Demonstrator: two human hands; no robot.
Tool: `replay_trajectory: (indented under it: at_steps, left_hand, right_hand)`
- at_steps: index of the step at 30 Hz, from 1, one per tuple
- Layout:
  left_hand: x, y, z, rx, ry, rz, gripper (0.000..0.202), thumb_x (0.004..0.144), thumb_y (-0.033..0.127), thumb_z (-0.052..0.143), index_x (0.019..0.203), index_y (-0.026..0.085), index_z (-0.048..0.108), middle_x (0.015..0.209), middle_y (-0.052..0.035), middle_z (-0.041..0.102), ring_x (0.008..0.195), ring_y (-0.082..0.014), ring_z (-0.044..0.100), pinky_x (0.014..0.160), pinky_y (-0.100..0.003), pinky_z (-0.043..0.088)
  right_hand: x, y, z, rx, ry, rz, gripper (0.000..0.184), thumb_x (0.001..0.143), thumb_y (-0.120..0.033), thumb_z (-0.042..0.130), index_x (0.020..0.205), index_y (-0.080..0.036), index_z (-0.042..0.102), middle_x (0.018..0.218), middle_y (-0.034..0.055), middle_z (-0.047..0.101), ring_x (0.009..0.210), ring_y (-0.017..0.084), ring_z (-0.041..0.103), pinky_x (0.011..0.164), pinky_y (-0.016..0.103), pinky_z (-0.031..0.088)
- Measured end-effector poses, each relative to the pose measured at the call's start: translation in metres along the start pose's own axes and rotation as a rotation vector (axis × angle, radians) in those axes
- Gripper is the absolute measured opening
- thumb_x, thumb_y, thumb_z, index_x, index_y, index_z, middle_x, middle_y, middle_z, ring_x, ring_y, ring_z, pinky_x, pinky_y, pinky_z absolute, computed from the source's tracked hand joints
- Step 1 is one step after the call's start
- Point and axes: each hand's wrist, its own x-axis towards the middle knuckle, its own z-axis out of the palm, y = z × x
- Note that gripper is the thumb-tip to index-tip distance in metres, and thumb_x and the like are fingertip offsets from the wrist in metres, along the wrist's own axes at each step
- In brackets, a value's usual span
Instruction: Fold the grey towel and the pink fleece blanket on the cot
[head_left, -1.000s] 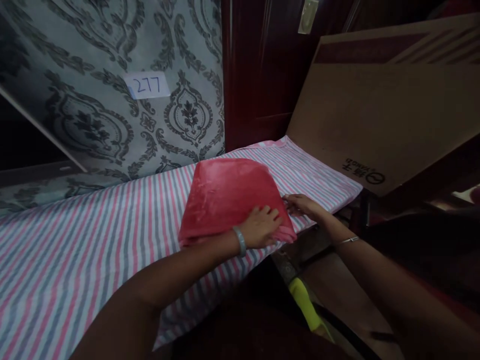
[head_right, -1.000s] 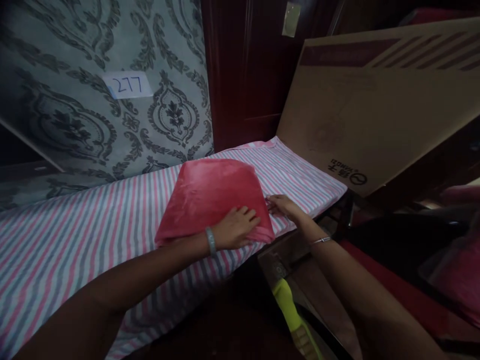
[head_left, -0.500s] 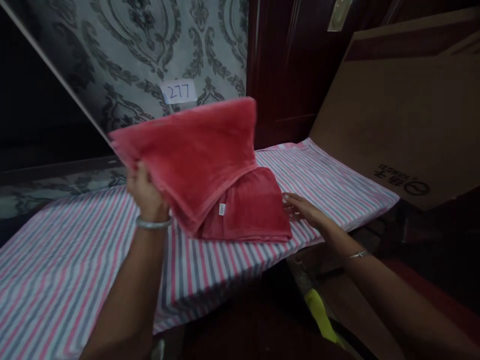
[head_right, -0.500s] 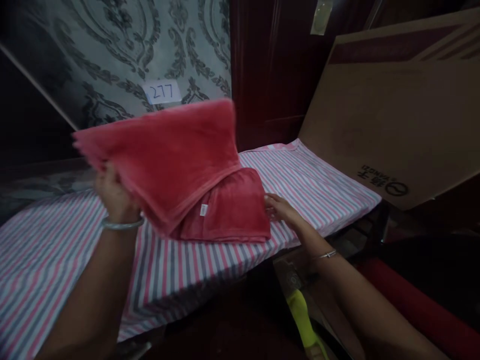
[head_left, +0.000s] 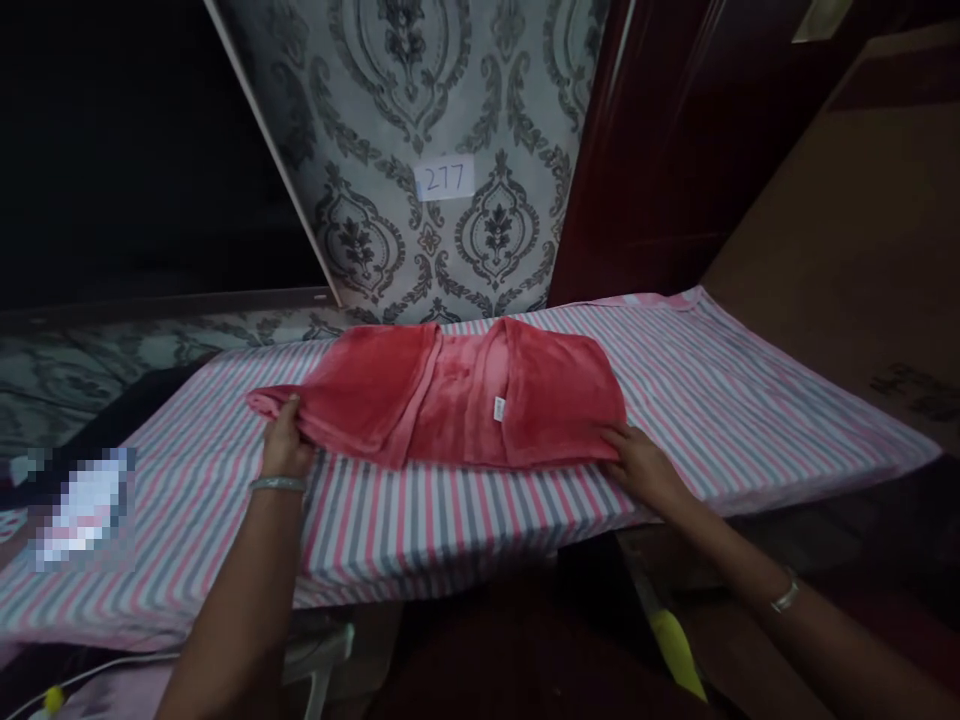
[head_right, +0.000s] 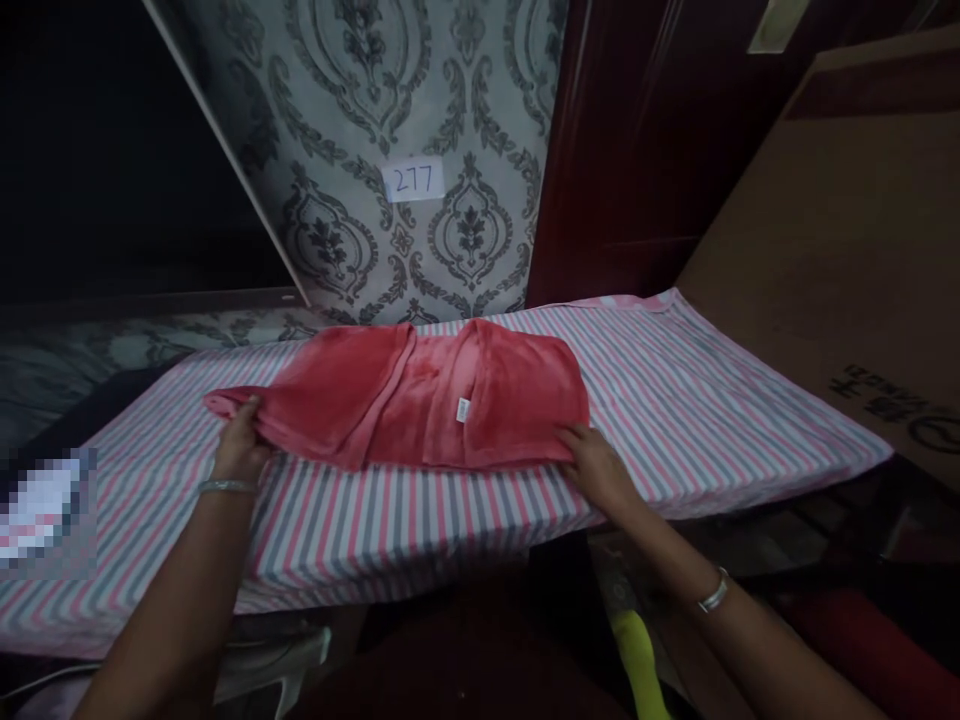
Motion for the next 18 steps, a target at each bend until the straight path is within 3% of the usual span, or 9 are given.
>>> replay_trajectory:
  at_steps: [3,6,8,10,12,14,15,17,18]
  left_hand:
    - [-0.012,0.025,0.008,-0.135,0.185,-0.067,0.026,0.070,0.012,0.063,0.070,0.022,0.039,0.061,0.0075,0.047,0.070,-0.0098,0.056,0.083,-0.026,0.055]
    - [-0.045,0.039,0.000,-0.275,0.134,-0.017,0.023,0.065,0.007,0.066,0.074,0.019,0.049,0.072,0.0057,0.059,0.078,-0.0096,0.061,0.088,-0.023,0.055]
    - [-0.075,0.033,-0.021,-0.272,0.016,-0.116,0.022,0.063,0.010,0.070,0.080,0.017,0.058,0.081,0.0020,0.066,0.083,-0.0141,0.065,0.087,-0.028,0.058]
    - [-0.102,0.021,-0.054,-0.148,-0.068,-0.332,0.025,0.062,0.016,0.073,0.083,0.018,0.061,0.083,-0.0011,0.068,0.080,-0.0197,0.067,0.080,-0.037,0.062]
    - [-0.119,0.011,-0.087,-0.012,0.004,-0.383,0.033,0.059,0.021,0.076,0.087,0.020,0.058,0.083,-0.0005,0.065,0.076,-0.0212,0.066,0.076,-0.041,0.062]
    - [-0.124,0.010,-0.105,0.188,0.160,-0.123,0.051,0.057,0.027,0.080,0.102,0.023,0.057,0.097,-0.0006,0.065,0.083,-0.0208,0.065,0.081,-0.041,0.060]
    - [-0.125,0.013,-0.104,0.307,0.186,0.059,0.058,0.058,0.031,0.081,0.110,0.024,0.056,0.105,-0.0016,0.064,0.087,-0.0209,0.065,0.084,-0.041,0.059]
    - [-0.126,0.020,-0.080,0.549,0.034,0.364,0.059,0.069,0.043,0.075,0.122,0.025,0.056,0.116,-0.0054,0.063,0.095,-0.0230,0.064,0.089,-0.043,0.057]
    - [-0.128,0.022,-0.057,0.639,-0.154,0.443,0.052,0.078,0.048,0.067,0.124,0.024,0.058,0.115,-0.0071,0.064,0.097,-0.0246,0.064,0.091,-0.045,0.056]
  right_hand:
    - [0.021,0.018,-0.036,0.037,0.186,-0.024,0.041,0.078,-0.021,0.052,0.113,-0.023,0.072,0.109,0.0106,0.073,0.104,0.031,0.068,0.093,0.048,0.056]
    - [0.022,0.045,-0.075,-0.025,0.332,-0.151,0.041,0.080,-0.021,0.048,0.114,-0.021,0.070,0.115,0.0112,0.072,0.109,0.030,0.067,0.096,0.049,0.055]
    - [0.007,0.069,-0.088,-0.068,0.310,-0.184,0.043,0.080,-0.020,0.047,0.116,-0.022,0.070,0.120,0.0119,0.071,0.111,0.030,0.066,0.097,0.048,0.054]
    - [-0.017,0.094,-0.089,-0.080,0.193,-0.155,0.042,0.078,-0.023,0.050,0.114,-0.025,0.071,0.118,0.0122,0.072,0.107,0.032,0.067,0.094,0.049,0.055]
    - [-0.038,0.114,-0.086,-0.040,0.038,-0.113,0.039,0.076,-0.028,0.056,0.111,-0.028,0.072,0.112,0.0122,0.074,0.101,0.034,0.070,0.088,0.050,0.057]
    - [-0.048,0.119,-0.084,0.017,-0.055,-0.083,0.040,0.077,-0.035,0.060,0.115,-0.031,0.072,0.115,0.0121,0.074,0.104,0.034,0.070,0.088,0.050,0.057]
    - [-0.047,0.111,-0.084,0.034,-0.060,-0.064,0.042,0.080,-0.040,0.060,0.120,-0.031,0.071,0.119,0.0125,0.072,0.109,0.034,0.068,0.092,0.050,0.056]
    - [-0.034,0.076,-0.080,0.024,-0.022,-0.013,0.050,0.088,-0.048,0.057,0.134,-0.029,0.065,0.131,0.0141,0.067,0.123,0.034,0.061,0.103,0.049,0.050]
    - [-0.023,0.048,-0.075,0.011,-0.017,0.025,0.055,0.092,-0.051,0.053,0.142,-0.027,0.059,0.135,0.0151,0.064,0.127,0.033,0.058,0.107,0.049,0.047]
